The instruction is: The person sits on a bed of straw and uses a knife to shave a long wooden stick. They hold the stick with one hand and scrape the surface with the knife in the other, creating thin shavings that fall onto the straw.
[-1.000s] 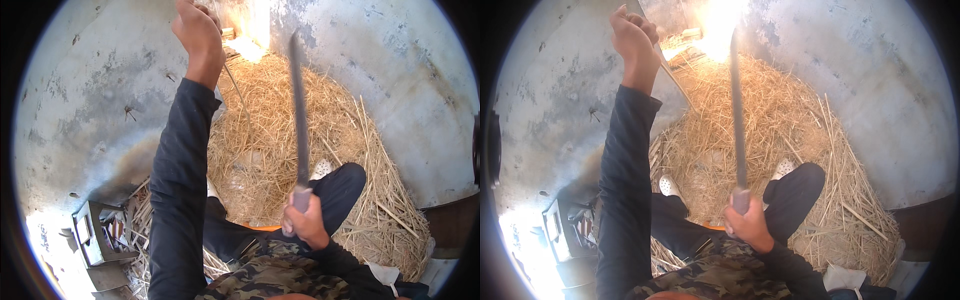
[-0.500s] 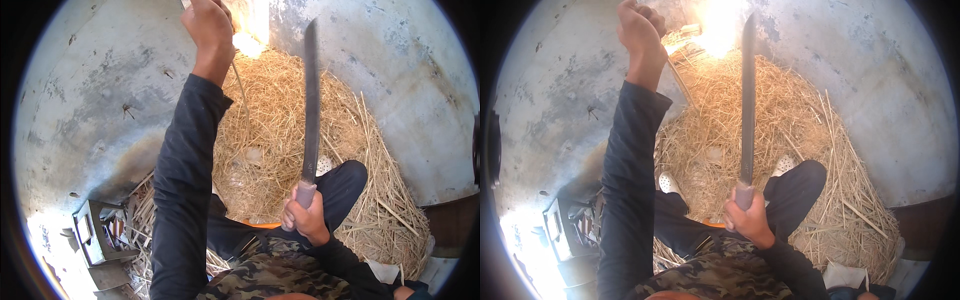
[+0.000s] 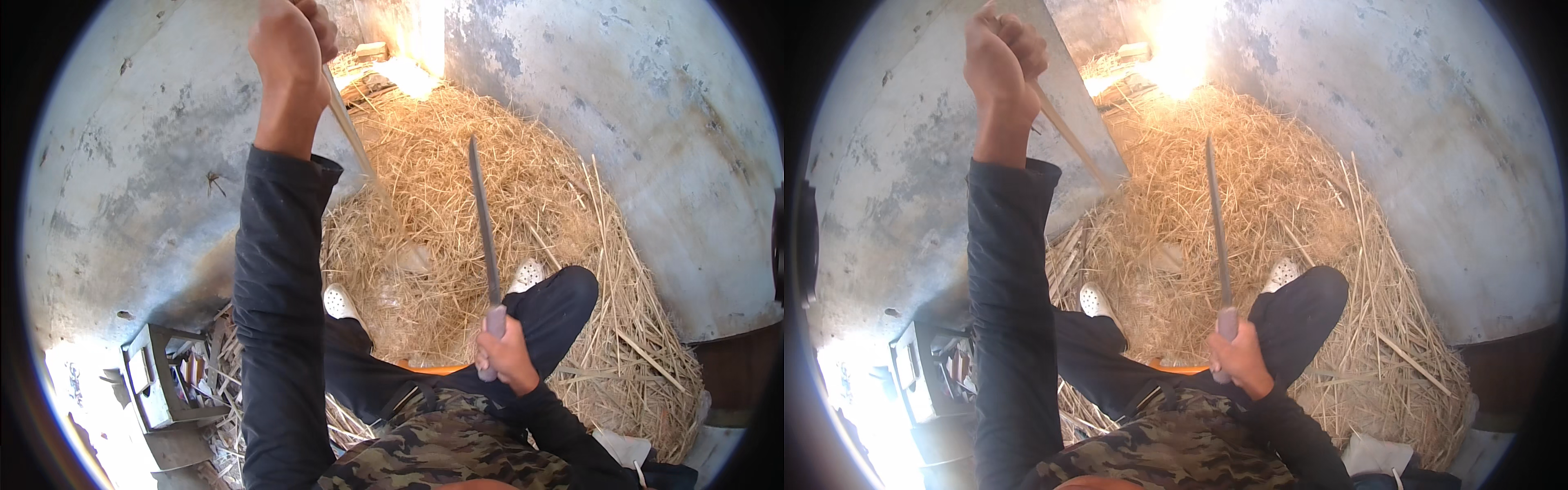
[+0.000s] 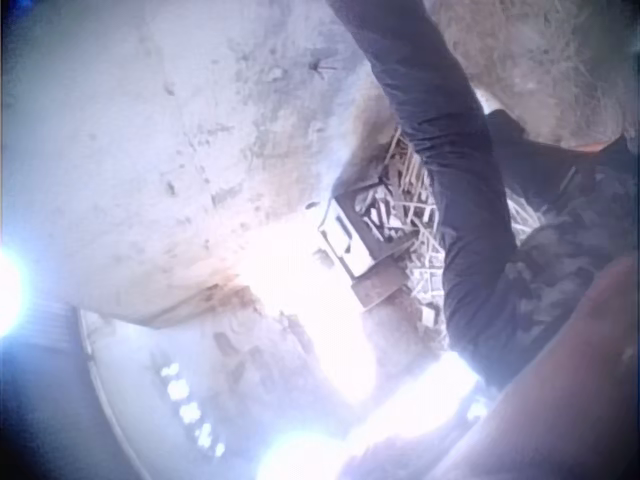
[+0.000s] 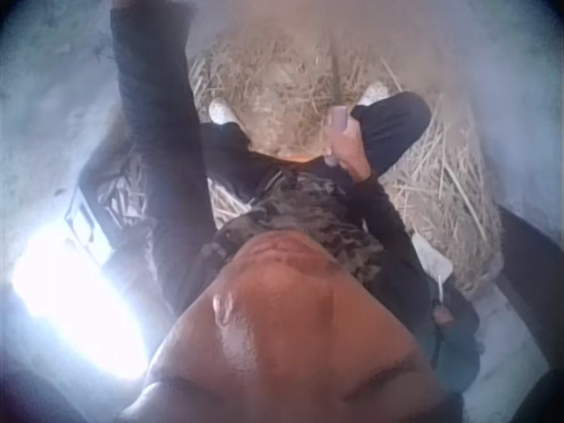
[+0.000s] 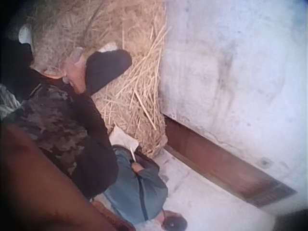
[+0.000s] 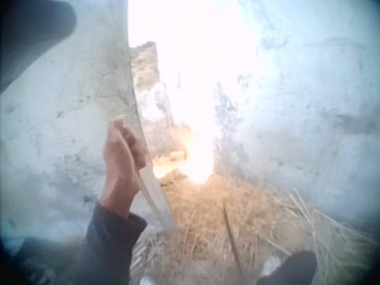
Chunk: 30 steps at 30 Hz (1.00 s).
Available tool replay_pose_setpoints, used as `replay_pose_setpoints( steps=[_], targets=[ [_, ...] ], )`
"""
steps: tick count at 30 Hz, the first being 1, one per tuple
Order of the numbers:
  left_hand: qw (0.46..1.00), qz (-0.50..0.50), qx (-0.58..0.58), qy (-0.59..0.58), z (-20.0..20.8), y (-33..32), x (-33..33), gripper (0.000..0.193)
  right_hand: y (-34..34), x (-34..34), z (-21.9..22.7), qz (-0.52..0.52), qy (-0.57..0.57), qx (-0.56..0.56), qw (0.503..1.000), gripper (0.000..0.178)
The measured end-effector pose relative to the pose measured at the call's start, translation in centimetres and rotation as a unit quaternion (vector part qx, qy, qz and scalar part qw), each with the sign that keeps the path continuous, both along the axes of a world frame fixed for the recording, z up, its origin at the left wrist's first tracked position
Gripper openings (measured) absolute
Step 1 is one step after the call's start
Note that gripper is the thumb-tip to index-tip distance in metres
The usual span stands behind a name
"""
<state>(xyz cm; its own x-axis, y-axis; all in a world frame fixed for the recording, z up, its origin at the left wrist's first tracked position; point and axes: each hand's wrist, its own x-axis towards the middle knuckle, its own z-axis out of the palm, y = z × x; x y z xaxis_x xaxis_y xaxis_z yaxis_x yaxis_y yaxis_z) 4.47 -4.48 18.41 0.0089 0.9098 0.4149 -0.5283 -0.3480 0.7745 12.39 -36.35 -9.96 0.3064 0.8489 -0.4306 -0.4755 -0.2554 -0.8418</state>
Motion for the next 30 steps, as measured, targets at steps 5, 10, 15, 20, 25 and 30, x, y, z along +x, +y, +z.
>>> replay_pose_setpoints(
  steps=[5, 10, 15, 20, 25, 30],
  targets=[
    [0.998, 0.019, 0.039, 0.039, -1.8, -0.6, -0.1, 0.043, 1.1, 0.3, 1.6, 0.005, 0.000, 0.014, 1.000, 0.016],
    [0.996, 0.014, 0.068, 0.049, -1.3, -1.7, -0.5, 0.049, 0.7, -2.0, 1.5, 0.050, 0.033, 0.005, 0.998, 0.014],
    [0.998, 0.028, 0.062, 0.014, -1.6, -1.1, -1.1, 0.048, 0.5, -3.5, 1.3, 0.086, 0.060, 0.002, 0.994, 0.012],
    [0.991, 0.049, 0.101, 0.073, -3.3, -0.1, -0.6, 0.053, 1.1, -4.2, 2.5, 0.103, 0.051, 0.003, 0.993, 0.013],
    [0.981, 0.041, 0.101, 0.158, -8.3, 1.4, 1.9, 0.068, 2.4, -4.6, 4.3, 0.102, 0.081, 0.040, 0.991, 0.014],
    [0.991, 0.060, 0.092, 0.073, -10.1, 1.0, 3.5, 0.062, 3.8, -7.0, 4.0, 0.082, 0.099, 0.072, 0.989, 0.015]
  ],
)
